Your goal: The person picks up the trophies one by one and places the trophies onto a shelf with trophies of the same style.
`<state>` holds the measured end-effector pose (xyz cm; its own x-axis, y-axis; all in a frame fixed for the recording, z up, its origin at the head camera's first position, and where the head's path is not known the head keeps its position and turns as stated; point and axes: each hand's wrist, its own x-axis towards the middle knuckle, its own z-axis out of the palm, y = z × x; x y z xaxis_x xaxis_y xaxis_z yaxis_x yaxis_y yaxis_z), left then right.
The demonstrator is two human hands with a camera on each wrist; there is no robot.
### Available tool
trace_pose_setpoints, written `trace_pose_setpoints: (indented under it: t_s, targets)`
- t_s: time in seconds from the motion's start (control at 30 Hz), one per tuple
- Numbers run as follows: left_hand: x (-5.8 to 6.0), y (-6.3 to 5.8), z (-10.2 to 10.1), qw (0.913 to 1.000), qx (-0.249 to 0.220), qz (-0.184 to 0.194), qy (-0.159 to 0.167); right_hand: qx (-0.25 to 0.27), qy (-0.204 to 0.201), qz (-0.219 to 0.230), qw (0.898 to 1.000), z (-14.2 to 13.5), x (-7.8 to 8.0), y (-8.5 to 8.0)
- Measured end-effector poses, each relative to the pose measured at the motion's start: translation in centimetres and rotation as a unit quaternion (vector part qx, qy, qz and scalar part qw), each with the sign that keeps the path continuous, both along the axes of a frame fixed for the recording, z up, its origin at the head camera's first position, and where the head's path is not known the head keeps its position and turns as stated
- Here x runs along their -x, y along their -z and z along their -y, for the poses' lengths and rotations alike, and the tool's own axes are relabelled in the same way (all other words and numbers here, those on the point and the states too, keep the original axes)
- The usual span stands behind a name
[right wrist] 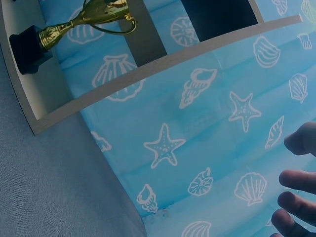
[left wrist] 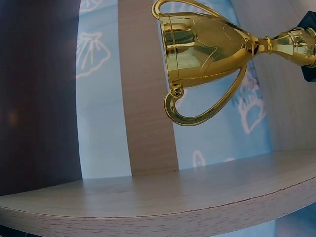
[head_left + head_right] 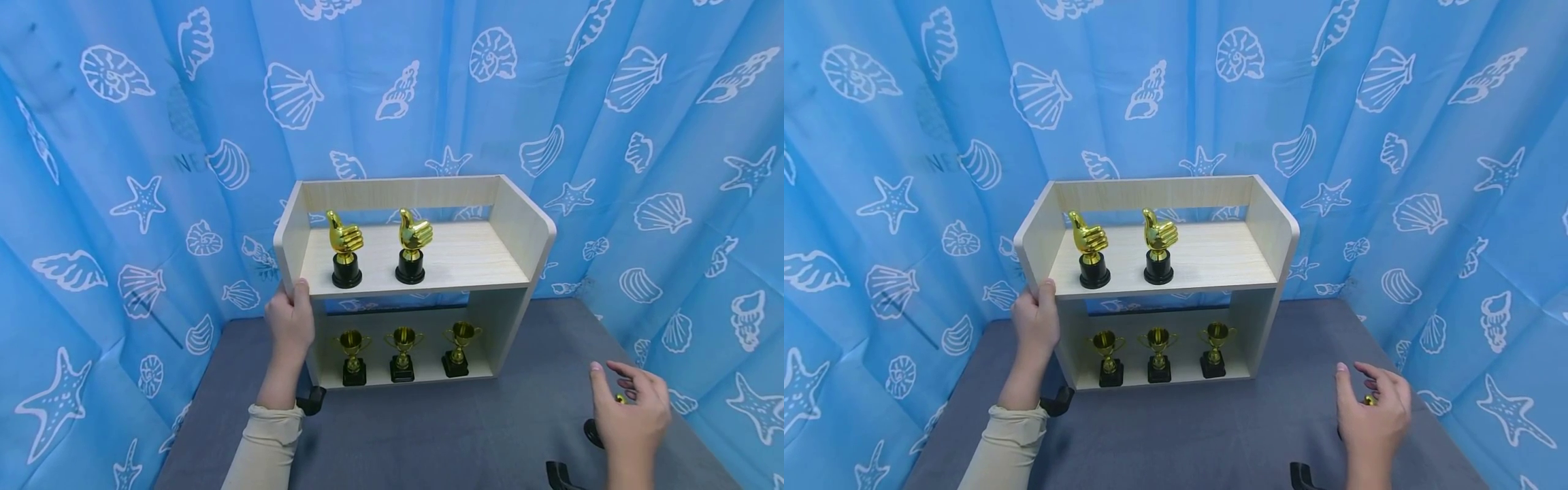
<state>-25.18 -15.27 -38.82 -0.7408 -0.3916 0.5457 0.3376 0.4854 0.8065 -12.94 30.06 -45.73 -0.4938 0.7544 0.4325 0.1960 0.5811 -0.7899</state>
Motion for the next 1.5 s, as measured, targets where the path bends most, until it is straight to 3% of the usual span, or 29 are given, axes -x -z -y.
trace_pose_setpoints:
  t_s: [1.5]
  targets:
    - [0.1, 0.1, 0.0, 1.0000, -0.005, 0.006, -0.006, 0.015, 0.000, 0.041, 0.999, -1.6, 0.3, 1.9]
